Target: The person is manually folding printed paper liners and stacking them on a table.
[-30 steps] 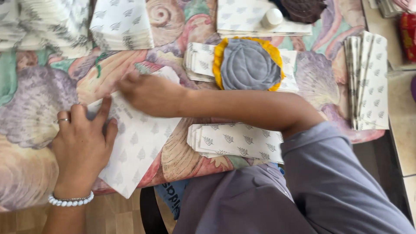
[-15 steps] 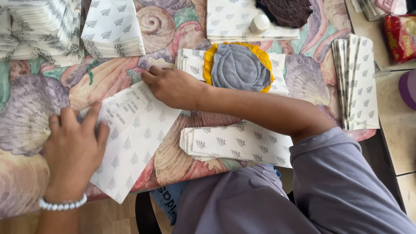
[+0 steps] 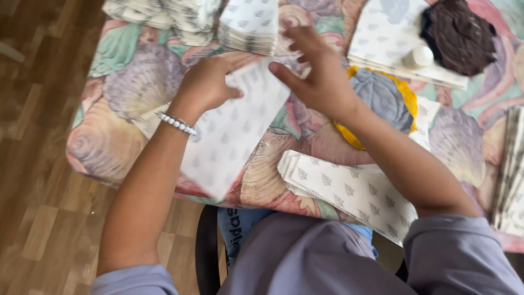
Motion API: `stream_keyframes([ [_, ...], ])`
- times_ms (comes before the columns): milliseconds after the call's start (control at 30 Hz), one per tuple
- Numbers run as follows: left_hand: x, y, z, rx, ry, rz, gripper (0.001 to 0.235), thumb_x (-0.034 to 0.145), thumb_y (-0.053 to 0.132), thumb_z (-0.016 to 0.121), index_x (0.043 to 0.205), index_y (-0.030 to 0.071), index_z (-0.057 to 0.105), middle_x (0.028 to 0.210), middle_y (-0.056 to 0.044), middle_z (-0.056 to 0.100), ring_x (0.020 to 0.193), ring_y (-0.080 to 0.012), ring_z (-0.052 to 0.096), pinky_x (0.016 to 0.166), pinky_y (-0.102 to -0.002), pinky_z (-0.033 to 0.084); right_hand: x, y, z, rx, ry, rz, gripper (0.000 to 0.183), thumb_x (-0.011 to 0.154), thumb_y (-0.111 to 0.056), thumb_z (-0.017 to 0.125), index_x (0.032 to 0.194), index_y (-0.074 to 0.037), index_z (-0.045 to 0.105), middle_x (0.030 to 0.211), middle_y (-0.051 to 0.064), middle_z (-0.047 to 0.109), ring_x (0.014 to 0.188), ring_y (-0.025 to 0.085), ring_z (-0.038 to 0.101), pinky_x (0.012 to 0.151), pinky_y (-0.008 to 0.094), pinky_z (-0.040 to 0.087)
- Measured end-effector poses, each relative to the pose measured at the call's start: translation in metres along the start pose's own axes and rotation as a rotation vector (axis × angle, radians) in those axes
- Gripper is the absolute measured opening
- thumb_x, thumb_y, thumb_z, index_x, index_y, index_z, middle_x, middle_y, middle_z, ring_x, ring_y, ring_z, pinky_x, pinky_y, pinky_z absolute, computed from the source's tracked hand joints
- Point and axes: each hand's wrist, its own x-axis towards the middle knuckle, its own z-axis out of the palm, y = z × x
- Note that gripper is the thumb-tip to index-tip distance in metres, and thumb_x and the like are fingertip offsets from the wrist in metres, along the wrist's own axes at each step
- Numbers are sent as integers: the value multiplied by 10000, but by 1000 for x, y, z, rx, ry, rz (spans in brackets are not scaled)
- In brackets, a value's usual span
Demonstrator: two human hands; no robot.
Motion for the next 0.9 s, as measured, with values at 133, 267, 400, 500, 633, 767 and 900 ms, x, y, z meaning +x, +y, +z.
stream_keyframes([
  [133, -42, 2, -38, -239, 607, 431, 201, 934, 123, 755, 1097, 5, 744, 1040, -131, 785, 953, -287, 740, 780, -378, 528, -1, 1, -4, 225, 62, 81, 1061, 1022, -328, 884, 1671, -236, 50, 1572, 249, 499, 1368, 332, 636, 1152, 412, 532],
  [267, -75, 15, -39, -408, 923, 421, 376, 1063, 398, 580, 1109, 34, 661, 997, -117, 735, 934, -256, 696, 777, -356, 502, 18, -6, 11, 525, -30, 75, 1077, 995, -128, 874, 1661, -221, 33, 1559, 220, 542, 1241, 265, 691, 1117, 364, 570],
  [400, -91, 9, -13, -772, 992, 248, 409, 1021, 400, 615, 1214, 42, 658, 1082, -81, 736, 1034, -208, 703, 851, -302, 587, 30, -12, 13, 380, -38, 59, 820, 1066, 24, 759, 1671, -75, 215, 889, 21, 503, 903, 128, 500, 1016, 279, 491],
  [500, -117, 12, -10, -967, 913, 284, 485, 1003, 365, 673, 1341, 35, 567, 1243, -99, 658, 1209, -237, 602, 1036, -351, 514, 45, -21, -2, 309, -85, 23, 733, 1057, 42, 766, 1650, -49, 343, 836, -6, 413, 818, 125, 392, 868, 247, 436],
  [633, -150, -18, -22, -1260, 689, 663, 647, 1050, 99, 650, 1610, 51, 330, 1649, -53, 406, 1600, -288, 420, 1358, -518, 552, 86, -51, -55, 198, -418, -205, 706, 985, 45, 753, 1612, 34, 427, 1014, 100, 689, 839, 107, 559, 788, 260, 511],
  [767, -162, -45, -47, -1328, 603, 315, 759, 885, 269, 593, 1549, 29, 315, 1455, -234, 587, 1283, -370, 657, 1097, -450, 604, 134, -116, -55, -347, -856, 184, 765, 846, -208, 749, 1562, -388, 546, 998, 17, 792, 729, 255, 697, 745, 383, 476],
  [900, -139, -66, -18, -743, 431, 220, 530, 900, 266, 756, 1347, 50, 569, 1282, -128, 684, 1106, -233, 707, 968, -323, 606, 143, -115, 1, -459, -1061, 255, 641, 918, -142, 661, 1515, -334, 531, 1349, 30, 678, 1166, 266, 677, 955, 455, 490],
])
